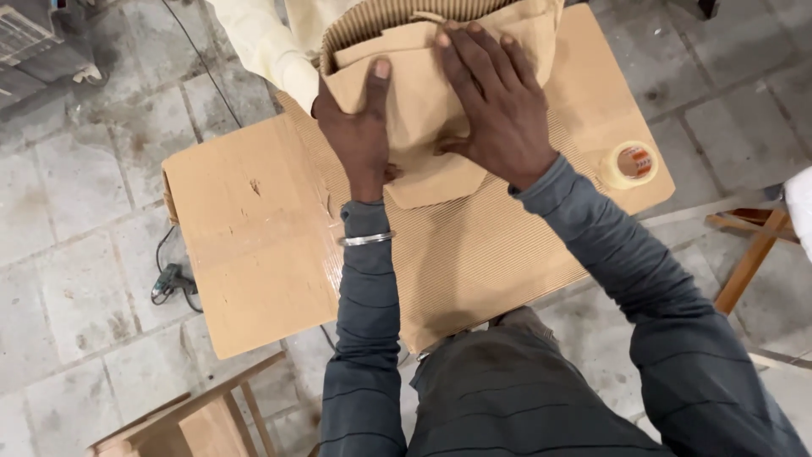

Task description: The person wraps a wooden stool in foam sheeting and corrugated cardboard, then applies tape to secure the packaging.

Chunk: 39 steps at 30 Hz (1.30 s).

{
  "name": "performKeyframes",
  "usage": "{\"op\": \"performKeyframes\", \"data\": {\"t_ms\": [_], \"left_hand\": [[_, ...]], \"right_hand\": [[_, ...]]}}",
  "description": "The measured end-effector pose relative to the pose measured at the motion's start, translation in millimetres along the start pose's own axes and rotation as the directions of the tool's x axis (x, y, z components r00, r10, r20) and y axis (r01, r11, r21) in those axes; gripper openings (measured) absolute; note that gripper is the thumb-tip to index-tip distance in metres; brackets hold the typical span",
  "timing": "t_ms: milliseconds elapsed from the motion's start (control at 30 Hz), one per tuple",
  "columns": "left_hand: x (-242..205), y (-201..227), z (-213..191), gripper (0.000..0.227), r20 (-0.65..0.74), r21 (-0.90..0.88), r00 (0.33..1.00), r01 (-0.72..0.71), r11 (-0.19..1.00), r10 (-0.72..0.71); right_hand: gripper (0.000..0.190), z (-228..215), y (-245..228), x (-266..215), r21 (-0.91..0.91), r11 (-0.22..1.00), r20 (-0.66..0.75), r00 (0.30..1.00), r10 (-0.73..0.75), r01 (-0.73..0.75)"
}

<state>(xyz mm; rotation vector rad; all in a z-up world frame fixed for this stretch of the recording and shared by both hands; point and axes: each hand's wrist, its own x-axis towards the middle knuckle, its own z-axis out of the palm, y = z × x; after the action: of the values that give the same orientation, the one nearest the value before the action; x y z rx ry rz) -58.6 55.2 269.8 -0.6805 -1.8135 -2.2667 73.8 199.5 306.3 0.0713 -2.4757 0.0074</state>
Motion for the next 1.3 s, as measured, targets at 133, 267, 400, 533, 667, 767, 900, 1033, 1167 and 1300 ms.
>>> {"op": "performKeyframes", "data": {"t_ms": [133,267,400,533,667,767,900,1033,1167,1300], "left_hand": [[-1,0,3,0.046,-0.028,0.004,0.999,-0.035,0.999,0.035],[-18,11,-13,0.076,0.106,0.339,0.989,-0.13,0.932,0.1],[-17,61,-14,0.126,0.717,0.616,0.68,-0.721,0.316,0.154],[0,30,-12,0.138,0.777,0.607,0.629,-0.758,0.238,0.024],[-4,6,-14,0.125,0.788,0.581,0.595,-0.804,0.13,0.161],[1,7,-12,0.121,0.789,0.571,0.602,-0.793,0.214,0.126],[3,-4,-11,0.109,0.772,0.569,0.626,-0.757,0.321,0.106],[9,-2,-10,0.093,0.789,0.575,0.606,-0.788,0.222,0.106],[17,14,-5,0.098,0.78,0.575,0.61,-0.787,0.224,0.139],[15,13,-2,0.108,0.755,0.593,0.637,-0.765,0.25,0.157]], "right_hand": [[0.112,-8,11,12,-0.007,1.0,0.085,0.996,-0.013,0.014],[0.104,-10,17,15,0.044,0.998,0.057,0.997,-0.056,0.053],[0.1,-9,19,16,0.07,0.995,0.022,0.997,-0.074,0.072],[0.097,-6,22,19,0.063,0.995,0.037,0.997,-0.074,0.071],[0.105,-5,24,16,0.029,0.997,0.087,0.993,-0.074,0.072],[0.104,-4,28,20,0.023,0.996,0.105,0.99,-0.094,0.092],[0.1,2,33,23,0.025,0.993,0.128,0.985,-0.116,0.114],[0.093,6,40,32,0.069,0.992,0.163,0.98,-0.115,0.106],[0.093,-24,25,55,-0.035,0.983,0.161,0.971,-0.175,0.182],[0.101,-26,23,60,-0.103,0.976,0.159,0.972,-0.174,0.192]]}}
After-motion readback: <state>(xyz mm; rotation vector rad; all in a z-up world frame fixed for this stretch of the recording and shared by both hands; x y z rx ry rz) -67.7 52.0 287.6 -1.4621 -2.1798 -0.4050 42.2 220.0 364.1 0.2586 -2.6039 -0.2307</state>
